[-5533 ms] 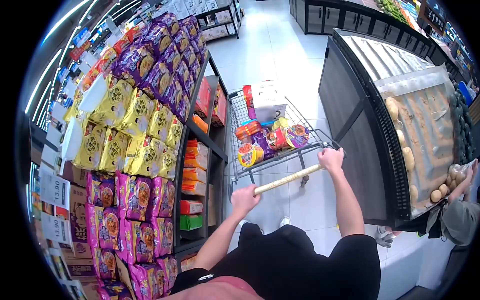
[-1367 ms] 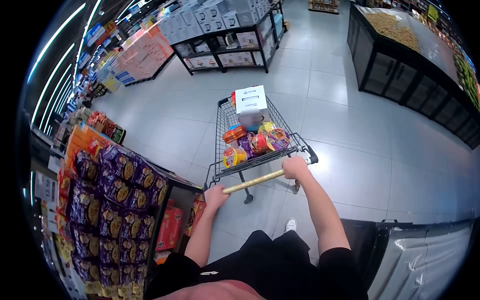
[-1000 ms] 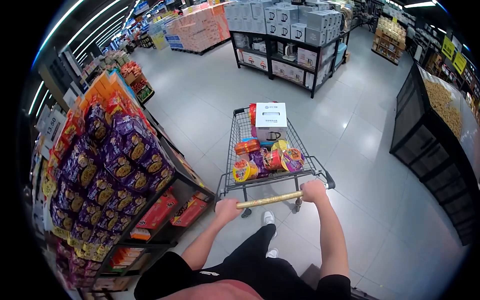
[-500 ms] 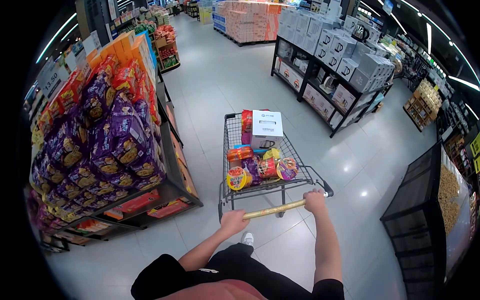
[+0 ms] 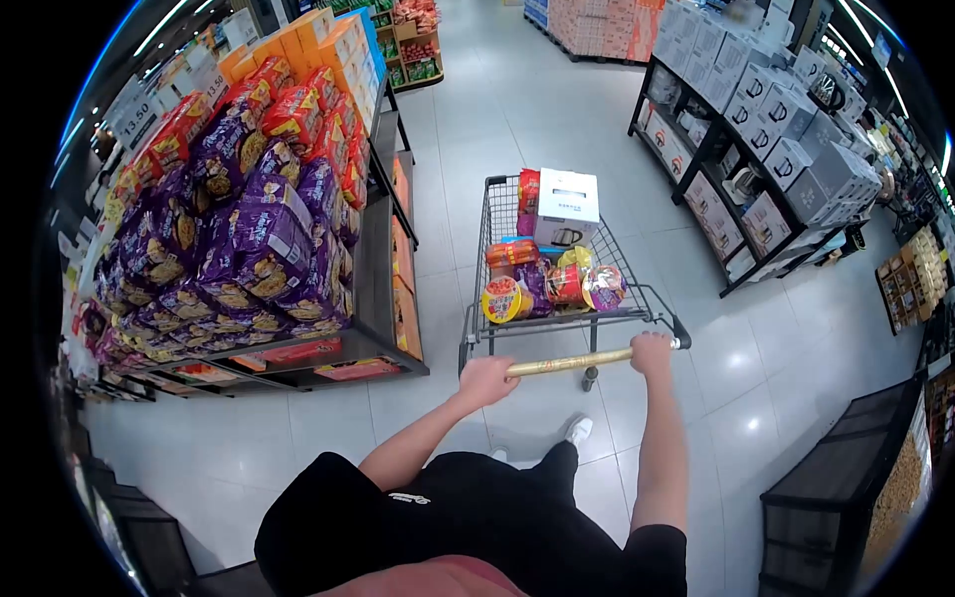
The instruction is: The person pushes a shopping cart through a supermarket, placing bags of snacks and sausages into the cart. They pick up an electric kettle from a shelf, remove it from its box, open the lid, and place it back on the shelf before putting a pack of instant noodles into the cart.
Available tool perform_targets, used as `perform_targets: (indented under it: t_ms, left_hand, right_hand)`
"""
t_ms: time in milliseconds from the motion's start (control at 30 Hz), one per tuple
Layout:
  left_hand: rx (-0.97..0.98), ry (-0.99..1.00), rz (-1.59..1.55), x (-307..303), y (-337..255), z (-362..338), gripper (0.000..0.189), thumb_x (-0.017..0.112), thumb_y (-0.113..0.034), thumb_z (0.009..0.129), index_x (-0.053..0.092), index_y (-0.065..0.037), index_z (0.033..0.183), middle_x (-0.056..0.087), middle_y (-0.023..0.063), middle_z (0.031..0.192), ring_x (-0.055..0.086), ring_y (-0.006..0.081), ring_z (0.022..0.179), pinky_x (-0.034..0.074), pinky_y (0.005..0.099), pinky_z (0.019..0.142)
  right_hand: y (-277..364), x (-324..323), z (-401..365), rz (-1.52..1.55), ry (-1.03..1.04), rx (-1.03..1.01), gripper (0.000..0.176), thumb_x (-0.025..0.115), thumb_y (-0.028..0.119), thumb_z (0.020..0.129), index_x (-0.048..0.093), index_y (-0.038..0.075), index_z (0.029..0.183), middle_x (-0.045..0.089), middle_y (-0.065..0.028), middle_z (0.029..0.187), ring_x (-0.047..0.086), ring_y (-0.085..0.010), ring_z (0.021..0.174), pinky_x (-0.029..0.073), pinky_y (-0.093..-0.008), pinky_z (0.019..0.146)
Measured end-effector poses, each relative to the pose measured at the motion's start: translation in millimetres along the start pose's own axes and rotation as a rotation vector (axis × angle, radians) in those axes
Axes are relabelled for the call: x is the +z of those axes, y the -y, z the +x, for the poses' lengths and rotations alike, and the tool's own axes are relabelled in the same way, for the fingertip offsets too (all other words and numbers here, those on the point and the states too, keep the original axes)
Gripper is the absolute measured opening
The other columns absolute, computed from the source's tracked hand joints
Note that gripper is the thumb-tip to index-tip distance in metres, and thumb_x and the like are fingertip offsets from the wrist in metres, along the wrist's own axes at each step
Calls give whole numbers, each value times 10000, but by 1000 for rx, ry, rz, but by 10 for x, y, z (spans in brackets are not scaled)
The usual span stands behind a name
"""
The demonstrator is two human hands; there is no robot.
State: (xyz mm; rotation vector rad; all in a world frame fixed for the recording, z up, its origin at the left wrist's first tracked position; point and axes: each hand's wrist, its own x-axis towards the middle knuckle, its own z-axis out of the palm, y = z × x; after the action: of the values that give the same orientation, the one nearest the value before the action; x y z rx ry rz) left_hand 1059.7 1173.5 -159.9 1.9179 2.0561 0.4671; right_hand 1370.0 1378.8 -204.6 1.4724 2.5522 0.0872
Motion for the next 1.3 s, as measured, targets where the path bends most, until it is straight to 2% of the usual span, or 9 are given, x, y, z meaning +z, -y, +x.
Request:
perform_targets:
  t_ms: [67,233,300,400,467,667,767,1033,1300]
  left_hand:
    - [-48,-3,24,-5,9,212,241,653,-330,787,640,-89,789,663,130,739,654,347,713,512,476,635]
    - [-175,-33,62,-100,-33,774,242,686,-339,765,663,-100,794,673,114,728,663,331,717,521,458,641]
    - [-199,-108,114,-35,21,1003,228,702,-334,744,672,-112,788,677,108,731,662,326,720,521,444,640]
    - [-274,-116,156,-54,3,1296,248,729,-358,727,687,-123,795,675,109,734,656,324,718,510,443,659]
    - [-314,-77,157,-80,48,1478,243,732,-357,727,689,-127,794,677,106,735,655,319,715,510,439,662]
    - [-369,-152,243,-77,142,1819,185,729,-311,703,694,-137,758,672,91,714,652,313,725,503,430,666]
    - [-430,-219,309,-77,228,1953,178,741,-304,681,693,-143,740,665,90,695,646,303,695,499,419,641]
    - [-352,-413,399,-101,478,2263,129,734,-230,642,648,-136,657,624,73,608,610,290,588,474,399,585]
    - [-316,-547,393,-250,914,2857,103,714,-173,614,618,-148,640,584,50,563,590,257,556,453,365,580]
  right_hand:
    - [-96,-28,304,-3,-7,-69,102,668,133,701,724,170,779,676,-49,835,672,-254,834,448,-448,769]
    - [-279,-256,1070,42,91,-155,139,657,138,720,732,162,835,706,-68,882,693,-271,859,487,-452,777]
    - [-333,-314,1360,101,134,-213,167,646,141,739,739,156,877,719,-82,916,702,-283,877,517,-455,788]
    - [-403,-449,1759,127,193,-257,172,640,147,743,738,109,880,724,-119,913,704,-302,873,560,-431,749]
    - [-415,-531,1985,144,205,-287,175,643,157,738,737,85,867,723,-126,906,704,-304,862,560,-429,750]
    - [-397,-621,2436,204,217,-349,232,628,180,722,735,94,909,727,-116,919,705,-290,882,548,-416,791]
    - [-356,-696,2659,194,309,-368,245,625,182,720,734,94,920,726,-124,932,703,-287,890,547,-409,798]
    - [-344,-838,3130,287,380,-521,323,656,202,681,741,154,988,724,-108,927,694,-297,871,548,-404,804]
    - [-160,-1079,3940,246,470,-513,389,727,253,650,735,173,1031,723,-93,956,681,-285,901,540,-401,824]
